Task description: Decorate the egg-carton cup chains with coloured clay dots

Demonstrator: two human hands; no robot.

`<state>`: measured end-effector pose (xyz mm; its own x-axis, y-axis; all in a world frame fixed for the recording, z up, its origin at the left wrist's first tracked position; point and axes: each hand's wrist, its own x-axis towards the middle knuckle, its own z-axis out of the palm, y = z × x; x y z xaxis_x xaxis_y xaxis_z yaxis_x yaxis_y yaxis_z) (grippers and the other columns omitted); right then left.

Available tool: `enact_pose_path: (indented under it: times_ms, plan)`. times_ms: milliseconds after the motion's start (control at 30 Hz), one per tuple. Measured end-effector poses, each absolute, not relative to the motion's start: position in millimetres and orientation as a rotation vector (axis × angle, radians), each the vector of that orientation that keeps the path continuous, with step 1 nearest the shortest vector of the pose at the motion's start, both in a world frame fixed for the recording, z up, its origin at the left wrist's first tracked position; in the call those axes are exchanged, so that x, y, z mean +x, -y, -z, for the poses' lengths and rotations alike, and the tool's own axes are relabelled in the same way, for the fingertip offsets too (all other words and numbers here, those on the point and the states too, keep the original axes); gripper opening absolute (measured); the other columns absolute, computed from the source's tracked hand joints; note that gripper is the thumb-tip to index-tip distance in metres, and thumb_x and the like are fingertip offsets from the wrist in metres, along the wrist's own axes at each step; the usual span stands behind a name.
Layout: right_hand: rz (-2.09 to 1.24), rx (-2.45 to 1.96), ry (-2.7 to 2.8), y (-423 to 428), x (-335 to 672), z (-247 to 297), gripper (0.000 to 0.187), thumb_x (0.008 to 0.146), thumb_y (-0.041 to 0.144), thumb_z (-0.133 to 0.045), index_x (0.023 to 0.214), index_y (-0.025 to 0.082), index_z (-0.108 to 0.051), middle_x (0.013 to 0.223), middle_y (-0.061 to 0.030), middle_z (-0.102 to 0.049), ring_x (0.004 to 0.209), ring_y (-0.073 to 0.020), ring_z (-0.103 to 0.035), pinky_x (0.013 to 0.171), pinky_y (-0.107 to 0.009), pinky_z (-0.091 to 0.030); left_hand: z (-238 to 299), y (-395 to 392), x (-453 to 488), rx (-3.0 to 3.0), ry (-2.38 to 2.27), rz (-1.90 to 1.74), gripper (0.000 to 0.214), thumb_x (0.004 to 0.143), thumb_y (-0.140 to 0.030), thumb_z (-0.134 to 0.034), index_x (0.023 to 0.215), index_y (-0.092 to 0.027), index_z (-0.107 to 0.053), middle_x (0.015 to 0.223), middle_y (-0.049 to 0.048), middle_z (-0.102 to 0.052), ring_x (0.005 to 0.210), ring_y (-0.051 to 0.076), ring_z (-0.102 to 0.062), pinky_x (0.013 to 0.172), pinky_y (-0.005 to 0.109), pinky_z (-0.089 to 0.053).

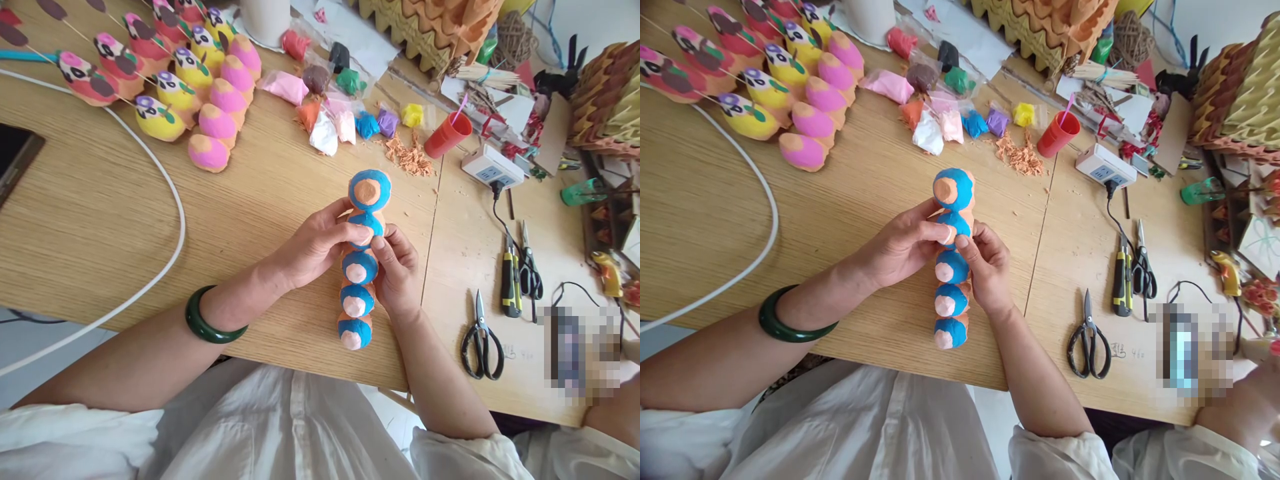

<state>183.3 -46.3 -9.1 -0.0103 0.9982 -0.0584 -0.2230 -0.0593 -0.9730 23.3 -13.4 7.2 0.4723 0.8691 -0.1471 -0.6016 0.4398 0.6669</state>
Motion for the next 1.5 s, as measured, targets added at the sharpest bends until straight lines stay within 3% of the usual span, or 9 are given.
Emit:
enact_pose_path:
  times_ms: [300,500,733,867,1233,1500]
  plan:
    - [-1.345,-1.123,1.008,45.4,182.5,5.9,0.024,0.084,0.048,-0.09,0.085,0.029,-0.075,0.08,0.004,-0.074,0.068,-0.0143,-0.062,0.067,-0.03,-0.056,-7.0,11.6,22.1,0.528,-0.463,-0.923,0.018,0.077,-0.017,-0.08,0.09,-0.021,-0.068,0.079,-0.0041,-0.061,0.073,0.011,-0.054,0.07,0.024,-0.048]
    - [-1.373,-1.14,0.961,41.9,183.0,7.1,0.022,0.085,0.049,-0.087,0.082,0.032,-0.073,0.081,0.0024,-0.073,0.07,-0.0169,-0.062,0.069,-0.033,-0.056,-1.2,10.2,22.1,0.491,-0.447,-0.945,0.027,0.081,-0.035,-0.085,0.099,-0.02,-0.071,0.083,-0.0023,-0.065,0.078,0.014,-0.061,0.076,0.027,-0.051]
    - [-1.283,-1.178,1.035,45.4,183.4,10.1,0.019,0.093,0.048,-0.082,0.088,0.033,-0.073,0.087,0.0029,-0.075,0.076,-0.0172,-0.067,0.073,-0.034,-0.058,-6.0,11.8,22.7,0.631,-0.493,-0.965,0.023,0.081,-0.027,-0.084,0.098,-0.019,-0.072,0.092,-0.0003,-0.067,0.086,0.015,-0.063,0.079,0.028,-0.051]
    - [-1.282,-1.152,1.025,49.0,182.6,8.9,0.025,0.092,0.052,-0.087,0.088,0.031,-0.074,0.085,0.0043,-0.076,0.075,-0.0161,-0.069,0.07,-0.033,-0.058,-5.1,11.1,21.4,0.725,-0.555,-0.967,0.034,0.082,-0.033,-0.088,0.11,-0.02,-0.074,0.097,0.0009,-0.07,0.092,0.017,-0.066,0.083,0.029,-0.054]
    - [-1.281,-1.176,0.956,48.6,179.3,2.6,0.026,0.089,0.053,-0.09,0.081,0.033,-0.075,0.083,0.0034,-0.076,0.073,-0.0194,-0.065,0.071,-0.038,-0.058,13.2,4.0,19.4,0.874,-0.622,-1.054,0.056,0.075,-0.043,-0.101,0.119,-0.019,-0.077,0.124,0.0079,-0.077,0.115,0.024,-0.073,0.097,0.034,-0.058]
    - [-1.338,-1.171,0.899,45.9,177.3,1.8,0.028,0.086,0.053,-0.09,0.077,0.032,-0.073,0.079,0.0028,-0.072,0.069,-0.0179,-0.058,0.068,-0.036,-0.054,16.9,4.2,19.1,0.902,-0.692,-1.092,0.062,0.069,-0.047,-0.105,0.116,-0.019,-0.076,0.118,0.0082,-0.08,0.113,0.028,-0.079,0.096,0.04,-0.064]
